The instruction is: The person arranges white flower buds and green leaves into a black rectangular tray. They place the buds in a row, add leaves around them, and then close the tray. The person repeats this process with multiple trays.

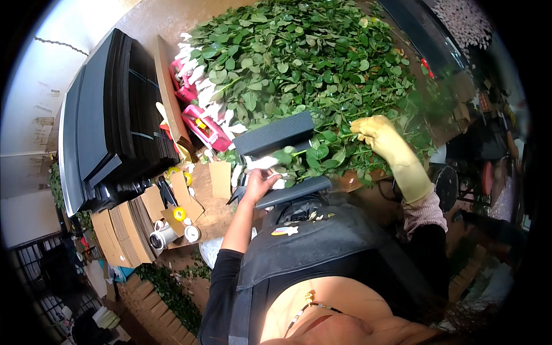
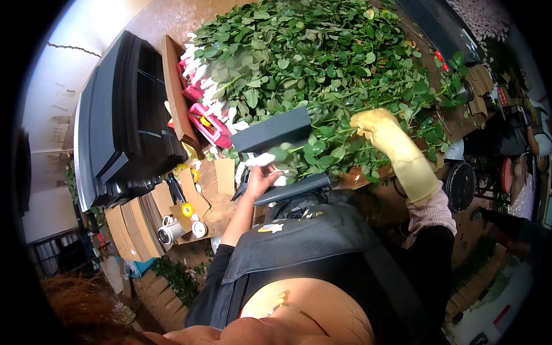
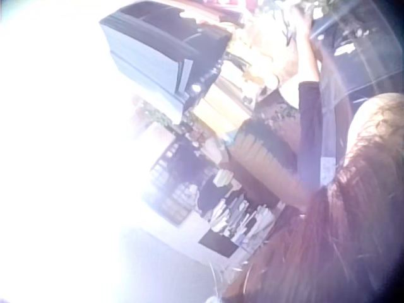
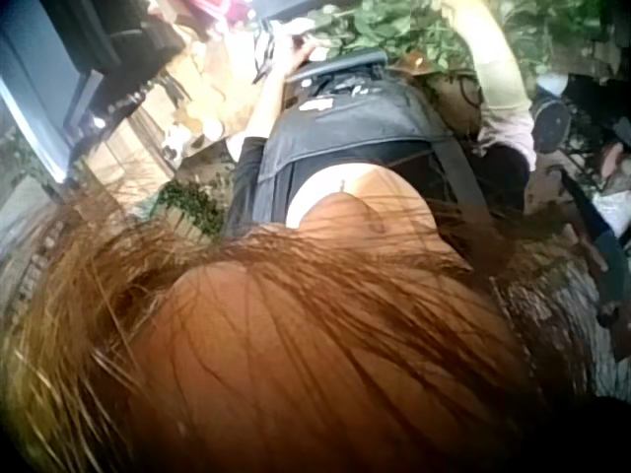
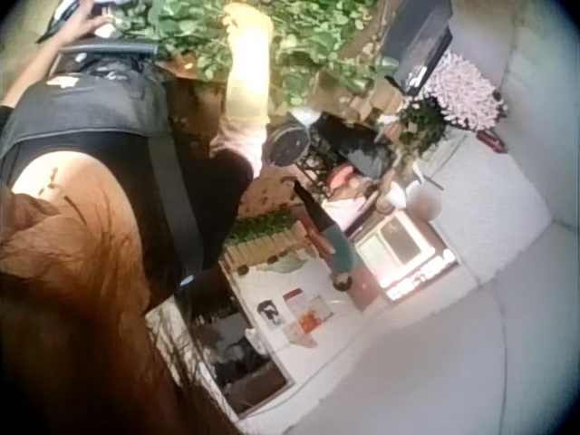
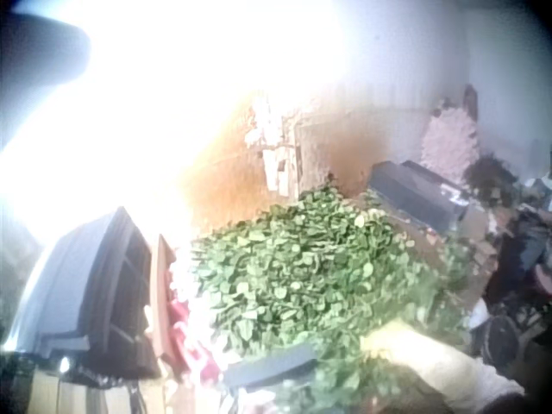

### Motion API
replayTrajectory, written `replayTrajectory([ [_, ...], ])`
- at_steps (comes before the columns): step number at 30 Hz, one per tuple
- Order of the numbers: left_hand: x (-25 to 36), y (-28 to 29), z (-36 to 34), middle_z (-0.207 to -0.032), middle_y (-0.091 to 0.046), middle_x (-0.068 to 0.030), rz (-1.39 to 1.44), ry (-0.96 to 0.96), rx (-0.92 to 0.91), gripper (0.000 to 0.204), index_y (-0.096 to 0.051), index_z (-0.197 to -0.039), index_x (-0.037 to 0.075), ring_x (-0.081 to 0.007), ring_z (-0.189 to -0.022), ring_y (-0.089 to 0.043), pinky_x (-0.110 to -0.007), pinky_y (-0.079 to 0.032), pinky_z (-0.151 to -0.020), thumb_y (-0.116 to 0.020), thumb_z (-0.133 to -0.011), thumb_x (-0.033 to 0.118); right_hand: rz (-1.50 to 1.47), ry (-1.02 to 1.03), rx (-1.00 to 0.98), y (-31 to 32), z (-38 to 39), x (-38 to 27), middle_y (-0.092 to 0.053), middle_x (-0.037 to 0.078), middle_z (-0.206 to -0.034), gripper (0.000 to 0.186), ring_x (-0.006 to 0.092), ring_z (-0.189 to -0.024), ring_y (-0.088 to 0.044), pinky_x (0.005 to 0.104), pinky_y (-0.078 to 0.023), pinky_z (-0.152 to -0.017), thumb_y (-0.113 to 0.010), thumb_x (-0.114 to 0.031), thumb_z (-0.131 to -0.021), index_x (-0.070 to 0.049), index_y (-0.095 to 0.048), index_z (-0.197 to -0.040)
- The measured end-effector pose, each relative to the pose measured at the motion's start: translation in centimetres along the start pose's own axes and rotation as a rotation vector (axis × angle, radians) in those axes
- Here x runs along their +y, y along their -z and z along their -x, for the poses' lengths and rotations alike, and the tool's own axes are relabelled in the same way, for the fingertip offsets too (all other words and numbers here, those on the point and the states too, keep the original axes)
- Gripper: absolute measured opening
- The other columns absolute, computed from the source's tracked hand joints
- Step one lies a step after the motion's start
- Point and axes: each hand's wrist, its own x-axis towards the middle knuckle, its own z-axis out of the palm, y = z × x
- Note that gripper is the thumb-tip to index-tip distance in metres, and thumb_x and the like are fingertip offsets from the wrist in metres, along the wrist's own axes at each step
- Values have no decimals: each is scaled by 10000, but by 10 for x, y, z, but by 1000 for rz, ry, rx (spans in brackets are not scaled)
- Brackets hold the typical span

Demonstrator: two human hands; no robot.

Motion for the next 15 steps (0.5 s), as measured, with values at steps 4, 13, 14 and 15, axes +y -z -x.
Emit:
replayTrajectory([
  [4, 15, -3, 5, -914, -607, 3, 132, -141, 79, 838, -410, -1457, 100, -78, -766, -576, -253, -520, -713, -875, -761, 37, 1040, 85, -209, -22, -2, 53, -708, 115, -824, 132, 316, -754, -689, 396, -535, -625, -626, -25, -800, -124, -712, -818],
  [13, 20, -3, 9, -1121, -528, -84, -244, -272, 167, 729, -581, -1388, 133, -156, -820, -626, -292, -555, -797, -900, -733, 120, 1011, 189, -167, -38, 10, 109, -731, 138, -1035, 80, 269, -867, -704, 388, -518, -677, -660, -104, -840, -108, -701, -909],
  [14, 21, -3, 12, -1102, -527, -81, -280, -271, 157, 591, -666, -1304, 144, -169, -842, -625, -302, -557, -797, -890, -757, 162, 1081, 180, -236, -38, 12, 110, -726, 136, -1100, 146, 263, -951, -701, 388, -518, -776, -666, -130, -853, -120, -706, -993],
  [15, 19, -2, 13, -1102, -531, -91, -292, -286, 162, 596, -649, -1309, 121, -186, -870, -626, -319, -562, -802, -886, -765, 178, 1256, 210, -348, -41, 12, 93, -712, 132, -1181, 278, 266, -1097, -687, 396, -517, -977, -674, -157, -870, -143, -716, -1145],
])
